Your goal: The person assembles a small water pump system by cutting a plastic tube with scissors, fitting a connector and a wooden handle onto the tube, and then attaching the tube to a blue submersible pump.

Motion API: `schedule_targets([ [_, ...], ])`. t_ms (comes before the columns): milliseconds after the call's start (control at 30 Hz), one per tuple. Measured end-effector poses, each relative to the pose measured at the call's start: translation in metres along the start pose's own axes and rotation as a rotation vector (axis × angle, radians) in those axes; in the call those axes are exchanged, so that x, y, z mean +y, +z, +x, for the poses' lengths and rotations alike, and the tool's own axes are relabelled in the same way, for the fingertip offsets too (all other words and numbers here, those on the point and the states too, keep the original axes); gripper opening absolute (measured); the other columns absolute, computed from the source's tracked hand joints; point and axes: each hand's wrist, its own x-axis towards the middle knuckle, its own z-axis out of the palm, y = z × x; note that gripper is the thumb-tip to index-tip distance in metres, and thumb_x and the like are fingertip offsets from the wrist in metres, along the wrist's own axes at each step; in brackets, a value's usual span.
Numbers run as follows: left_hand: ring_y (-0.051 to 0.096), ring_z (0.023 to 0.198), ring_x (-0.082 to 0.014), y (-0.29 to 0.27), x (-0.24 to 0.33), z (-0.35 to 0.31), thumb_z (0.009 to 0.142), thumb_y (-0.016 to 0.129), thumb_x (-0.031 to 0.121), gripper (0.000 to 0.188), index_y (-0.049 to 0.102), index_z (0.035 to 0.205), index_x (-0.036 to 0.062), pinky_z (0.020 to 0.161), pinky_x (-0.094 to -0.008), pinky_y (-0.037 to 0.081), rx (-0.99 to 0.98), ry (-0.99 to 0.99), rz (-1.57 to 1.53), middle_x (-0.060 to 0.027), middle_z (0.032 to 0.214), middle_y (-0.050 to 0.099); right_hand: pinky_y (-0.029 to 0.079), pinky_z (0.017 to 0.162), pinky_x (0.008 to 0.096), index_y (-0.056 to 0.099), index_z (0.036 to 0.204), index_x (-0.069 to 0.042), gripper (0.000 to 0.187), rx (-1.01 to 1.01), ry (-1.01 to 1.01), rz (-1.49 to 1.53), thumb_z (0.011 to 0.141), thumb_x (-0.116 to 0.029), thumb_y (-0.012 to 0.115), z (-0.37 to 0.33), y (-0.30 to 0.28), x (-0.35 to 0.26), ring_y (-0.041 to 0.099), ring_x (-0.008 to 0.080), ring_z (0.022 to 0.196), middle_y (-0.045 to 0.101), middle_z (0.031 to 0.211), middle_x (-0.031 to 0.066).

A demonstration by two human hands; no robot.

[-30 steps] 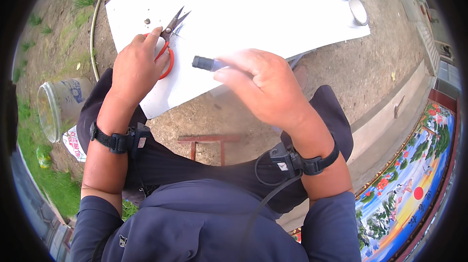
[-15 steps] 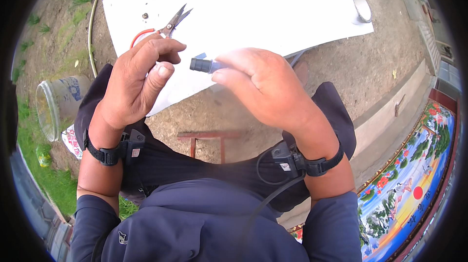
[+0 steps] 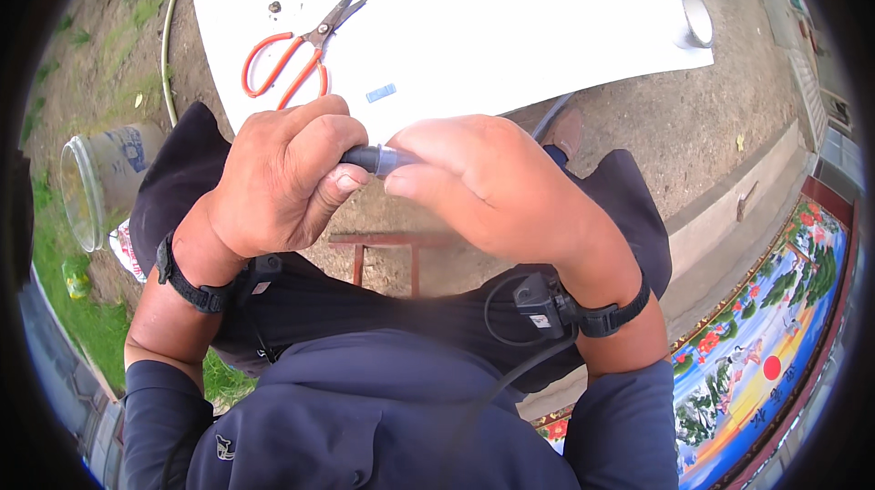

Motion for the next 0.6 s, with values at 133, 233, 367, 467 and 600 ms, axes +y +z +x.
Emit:
schedule_targets([
  [133,0.055,0.058,-0.0349,0.007,0.004,-0.006,0.097,0.062,0.027,0.025,0.053,0.093,0.0041,0.053,-0.0429,0.043,0.025,-0.042,-0.108,-0.0130,0.073,0.052,0.045,0.066,0.0442,0.063,0.096,0.000,0.019,0.080,-0.066,-0.061,0.095,-0.019,0.061,-0.003,0.010,0.000,0.057,0.0391,0.074,0.058,0.080,0.0196],
  [233,0.055,0.057,-0.0364,0.010,0.007,-0.008,0.096,0.062,0.028,0.028,0.051,0.086,0.0047,0.051,-0.0436,0.042,0.036,-0.084,-0.190,-0.0141,0.069,0.053,0.047,0.066,0.0453,0.064,0.100,-0.003,0.020,0.129,-0.095,-0.170,0.095,-0.022,0.062,-0.007,0.015,0.000,0.060,0.0381,0.075,0.061,0.081,0.0173],
  [367,0.052,0.056,-0.0338,0.013,0.011,-0.013,0.101,0.052,0.021,0.021,0.052,0.095,0.0011,0.054,-0.0400,0.041,-0.004,-0.119,-0.340,-0.0136,0.069,0.051,0.049,0.064,0.0448,0.062,0.098,-0.006,0.020,0.125,-0.129,-0.347,0.093,-0.025,0.064,-0.008,0.016,-0.005,0.063,0.0365,0.075,0.063,0.079,0.0123],
  [467,0.053,0.056,-0.0320,0.015,0.015,-0.015,0.104,0.049,0.023,0.023,0.052,0.095,0.0012,0.054,-0.0385,0.041,-0.015,-0.196,-0.471,-0.0140,0.068,0.050,0.049,0.061,0.0432,0.061,0.094,-0.007,0.019,0.126,-0.155,-0.436,0.092,-0.026,0.064,-0.007,0.015,-0.006,0.063,0.0341,0.072,0.061,0.076,0.0103],
  [600,0.051,0.055,-0.0232,0.019,0.020,-0.016,0.107,0.046,0.026,0.029,0.053,0.093,0.0017,0.056,-0.0344,0.041,-0.011,-0.271,-0.649,-0.0092,0.068,0.051,0.048,0.056,0.0400,0.061,0.093,-0.008,0.019,0.102,-0.166,-0.574,0.091,-0.026,0.064,-0.007,0.013,-0.011,0.063,0.0291,0.067,0.059,0.073,0.0073],
])
